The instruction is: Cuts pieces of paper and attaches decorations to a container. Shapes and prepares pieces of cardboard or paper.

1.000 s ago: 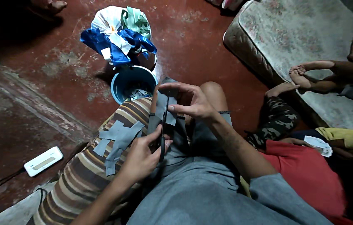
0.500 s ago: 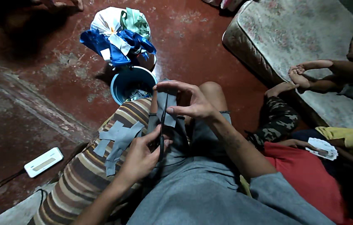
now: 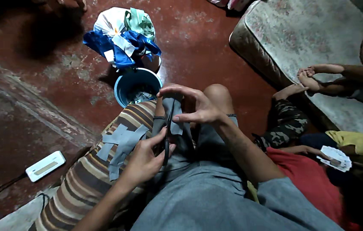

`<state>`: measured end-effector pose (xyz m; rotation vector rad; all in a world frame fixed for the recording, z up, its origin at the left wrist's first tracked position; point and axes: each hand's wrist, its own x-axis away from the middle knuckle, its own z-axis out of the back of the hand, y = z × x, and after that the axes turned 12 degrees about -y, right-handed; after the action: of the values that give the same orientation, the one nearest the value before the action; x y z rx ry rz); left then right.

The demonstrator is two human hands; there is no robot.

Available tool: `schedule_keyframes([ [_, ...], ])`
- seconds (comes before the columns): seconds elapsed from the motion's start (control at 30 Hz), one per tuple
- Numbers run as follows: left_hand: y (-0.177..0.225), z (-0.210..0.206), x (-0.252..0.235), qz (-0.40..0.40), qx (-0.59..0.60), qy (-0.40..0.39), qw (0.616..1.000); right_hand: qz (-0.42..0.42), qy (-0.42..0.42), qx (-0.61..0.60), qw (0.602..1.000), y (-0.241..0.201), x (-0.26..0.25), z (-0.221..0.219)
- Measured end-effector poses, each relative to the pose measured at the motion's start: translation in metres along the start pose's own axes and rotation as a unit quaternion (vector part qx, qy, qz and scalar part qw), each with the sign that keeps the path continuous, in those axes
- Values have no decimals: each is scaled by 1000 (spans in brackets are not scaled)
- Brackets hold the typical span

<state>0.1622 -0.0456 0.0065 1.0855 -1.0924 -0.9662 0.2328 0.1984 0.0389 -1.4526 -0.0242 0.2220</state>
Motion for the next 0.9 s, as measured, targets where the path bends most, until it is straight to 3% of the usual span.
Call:
schedule_keyframes([
  [0.63, -8, -2, 0, -23, 15, 12, 1000, 5, -40, -93, 995, 2, -4, 1],
  [0.9, -6, -2, -1, -26, 24, 15, 999, 33, -7, -37, 999, 0, 0, 3],
])
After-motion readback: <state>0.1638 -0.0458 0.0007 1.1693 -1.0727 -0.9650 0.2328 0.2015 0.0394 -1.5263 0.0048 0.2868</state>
